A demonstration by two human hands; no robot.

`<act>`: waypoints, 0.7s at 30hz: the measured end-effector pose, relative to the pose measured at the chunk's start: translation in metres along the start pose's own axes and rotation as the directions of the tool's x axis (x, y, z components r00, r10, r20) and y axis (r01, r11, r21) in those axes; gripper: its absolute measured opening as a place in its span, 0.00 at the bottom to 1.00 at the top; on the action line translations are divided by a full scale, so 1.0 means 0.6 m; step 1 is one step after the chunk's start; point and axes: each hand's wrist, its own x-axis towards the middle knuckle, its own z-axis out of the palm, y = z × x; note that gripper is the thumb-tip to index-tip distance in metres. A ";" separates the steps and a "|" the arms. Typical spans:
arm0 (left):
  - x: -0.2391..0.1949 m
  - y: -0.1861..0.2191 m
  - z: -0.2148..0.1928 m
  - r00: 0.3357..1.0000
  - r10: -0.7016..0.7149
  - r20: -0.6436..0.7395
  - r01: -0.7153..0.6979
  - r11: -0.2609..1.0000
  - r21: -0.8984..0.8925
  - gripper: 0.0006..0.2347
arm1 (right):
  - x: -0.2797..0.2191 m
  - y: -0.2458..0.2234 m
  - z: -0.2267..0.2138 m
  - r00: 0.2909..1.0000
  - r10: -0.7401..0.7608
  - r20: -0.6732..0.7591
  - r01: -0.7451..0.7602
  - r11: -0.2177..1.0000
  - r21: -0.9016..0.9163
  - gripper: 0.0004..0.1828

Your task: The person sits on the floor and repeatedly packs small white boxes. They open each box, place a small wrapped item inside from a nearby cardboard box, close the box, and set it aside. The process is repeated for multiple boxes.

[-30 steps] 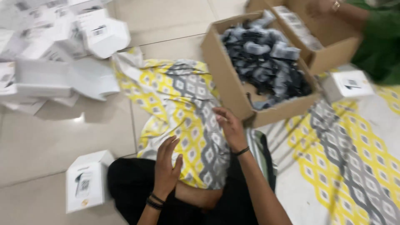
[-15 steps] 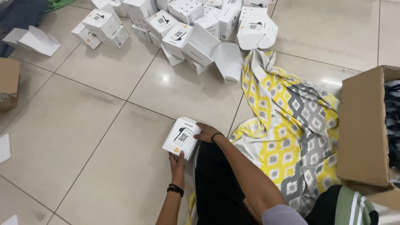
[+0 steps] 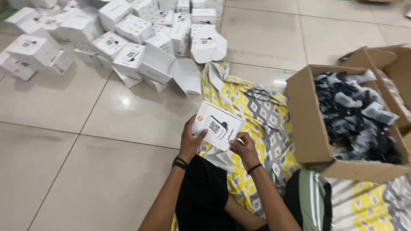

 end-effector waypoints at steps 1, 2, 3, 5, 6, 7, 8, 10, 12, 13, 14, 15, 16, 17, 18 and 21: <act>-0.003 -0.022 0.040 0.999 0.005 0.032 -0.004 1.000 -0.016 0.31 | -0.025 -0.020 -0.007 0.999 -0.013 -0.033 0.012 1.000 -0.008 0.15; -0.011 -0.044 0.085 0.990 0.082 0.118 -0.092 0.992 0.083 0.32 | -0.051 -0.038 -0.017 0.960 0.065 -0.274 -0.055 0.997 0.046 0.16; -0.022 -0.066 0.130 0.966 0.152 0.210 -0.190 0.967 0.170 0.34 | -0.079 -0.056 -0.027 0.857 0.147 -0.493 -0.102 0.988 0.117 0.19; -0.066 -0.024 0.183 0.903 0.169 0.396 -0.290 0.919 0.269 0.36 | -0.112 -0.013 -0.083 0.719 0.247 -0.649 -0.162 0.969 0.189 0.22; -0.083 0.000 0.204 0.826 0.149 0.544 -0.393 0.844 0.366 0.38 | -0.122 0.007 -0.108 0.564 0.355 -0.745 -0.219 0.935 0.280 0.26; -0.102 0.021 0.221 0.814 0.152 0.561 -0.401 0.845 0.353 0.38 | -0.136 0.042 -0.145 0.551 0.352 -0.757 -0.207 0.936 0.284 0.26; -0.123 0.038 0.234 0.746 0.092 0.659 -0.476 0.767 0.431 0.40 | -0.150 0.083 -0.180 0.553 0.386 -0.738 -0.250 0.922 0.295 0.21; -0.153 0.037 0.254 0.668 0.016 0.744 -0.557 0.674 0.486 0.42 | -0.172 0.123 -0.210 0.551 0.421 -0.721 -0.289 0.906 0.308 0.20; -0.170 0.000 0.268 0.701 0.117 0.703 -0.642 0.533 0.551 0.40 | -0.188 0.123 -0.196 0.675 0.321 -0.664 -0.173 0.944 0.280 0.16; -0.168 -0.001 0.269 0.696 0.112 0.709 -0.644 0.534 0.548 0.40 | -0.194 0.099 -0.172 0.670 0.325 -0.667 -0.173 0.942 0.286 0.16; -0.166 -0.002 0.271 0.713 0.201 0.671 -0.666 0.494 0.559 0.37 | -0.197 0.074 -0.149 0.706 0.311 -0.636 -0.160 0.945 0.286 0.15; -0.163 -0.002 0.272 0.721 0.290 0.630 -0.683 0.453 0.573 0.33 | -0.200 0.049 -0.126 0.740 0.297 -0.603 -0.147 0.947 0.286 0.16; -0.160 -0.017 0.272 0.721 0.288 0.631 -0.683 0.449 0.576 0.33 | -0.200 0.041 -0.119 0.742 0.299 -0.600 -0.147 0.946 0.290 0.16; -0.157 -0.031 0.271 0.721 0.328 0.610 -0.684 0.478 0.552 0.28 | -0.200 0.032 -0.113 0.790 0.231 -0.568 -0.141 0.970 0.199 0.15; -0.152 -0.044 0.271 0.720 0.369 0.588 -0.686 0.504 0.524 0.24 | -0.198 0.022 -0.106 0.834 0.162 -0.527 -0.124 0.987 0.106 0.16; -0.142 -0.028 0.255 0.760 0.368 0.536 -0.627 0.632 0.455 0.16 | -0.196 -0.011 -0.108 0.857 -0.501 -0.119 0.073 0.348 -0.935 0.22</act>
